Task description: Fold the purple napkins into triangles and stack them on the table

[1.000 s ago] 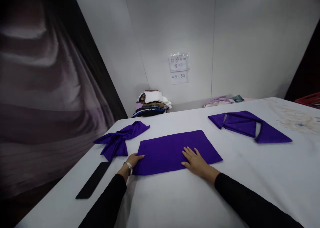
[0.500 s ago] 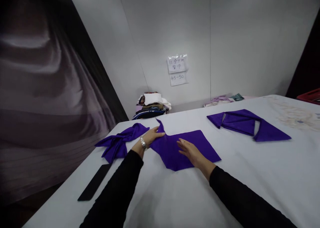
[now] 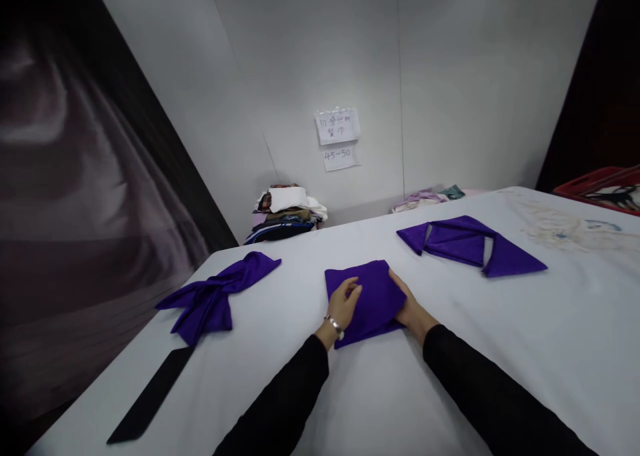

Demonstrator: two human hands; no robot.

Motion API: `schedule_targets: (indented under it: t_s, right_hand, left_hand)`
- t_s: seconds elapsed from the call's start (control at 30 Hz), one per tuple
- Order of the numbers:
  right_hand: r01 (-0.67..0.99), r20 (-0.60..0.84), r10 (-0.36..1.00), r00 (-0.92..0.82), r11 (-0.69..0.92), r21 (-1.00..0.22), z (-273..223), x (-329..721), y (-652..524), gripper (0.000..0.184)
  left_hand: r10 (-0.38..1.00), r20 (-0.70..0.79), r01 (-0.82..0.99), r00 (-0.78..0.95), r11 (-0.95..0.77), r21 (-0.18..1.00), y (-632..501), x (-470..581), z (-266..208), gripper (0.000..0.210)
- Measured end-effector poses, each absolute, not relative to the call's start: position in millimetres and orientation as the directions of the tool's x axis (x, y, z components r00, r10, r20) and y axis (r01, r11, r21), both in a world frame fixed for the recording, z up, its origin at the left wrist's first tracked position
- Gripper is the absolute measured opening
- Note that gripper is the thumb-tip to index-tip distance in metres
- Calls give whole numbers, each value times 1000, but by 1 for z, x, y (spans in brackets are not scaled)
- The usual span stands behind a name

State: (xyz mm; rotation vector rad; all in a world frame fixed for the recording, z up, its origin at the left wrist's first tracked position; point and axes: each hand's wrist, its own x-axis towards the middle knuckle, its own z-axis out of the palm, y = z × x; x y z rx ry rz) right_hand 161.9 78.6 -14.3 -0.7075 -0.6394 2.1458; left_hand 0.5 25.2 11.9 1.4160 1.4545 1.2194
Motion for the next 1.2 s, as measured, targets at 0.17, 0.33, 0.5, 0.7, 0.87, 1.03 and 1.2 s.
schedule_targets:
  t_s: [0.17, 0.33, 0.5, 0.7, 0.87, 1.03, 1.2]
  right_hand:
    - [-495, -345, 807, -480, -574, -653, -6, 171, 80, 23]
    - [-282, -448, 797, -405, -575, -768, 1, 176, 87, 17]
    - [-243, -404, 842, -358, -502, -830, 1, 180, 95, 43]
    - [-194, -391, 837, -383, -487, -852, 0, 189, 100, 63]
    - [-70, -410, 873, -263, -441, -895, -6, 196, 100, 77]
    - [265, -112, 979, -173, -63, -962, -7, 209, 100, 63]
    - [437, 163, 929, -331, 304, -847, -7, 197, 70, 49]
  left_hand:
    - [957, 278, 658, -83, -157, 737, 2, -42, -10, 36]
    - [985, 170, 881, 19, -97, 463, -3, -46, -26, 52]
    - [990, 108, 916, 89, -124, 381, 2, -38, -25, 60]
    - [994, 35, 938, 107, -113, 327, 3, -37, -21, 64]
    - [991, 1, 949, 135, -130, 286, 3, -37, -19, 63]
    - [988, 31, 947, 149, -152, 285, 3, -36, -20, 64]
    - [989, 42, 954, 143, -149, 258, 2, -34, -21, 63]
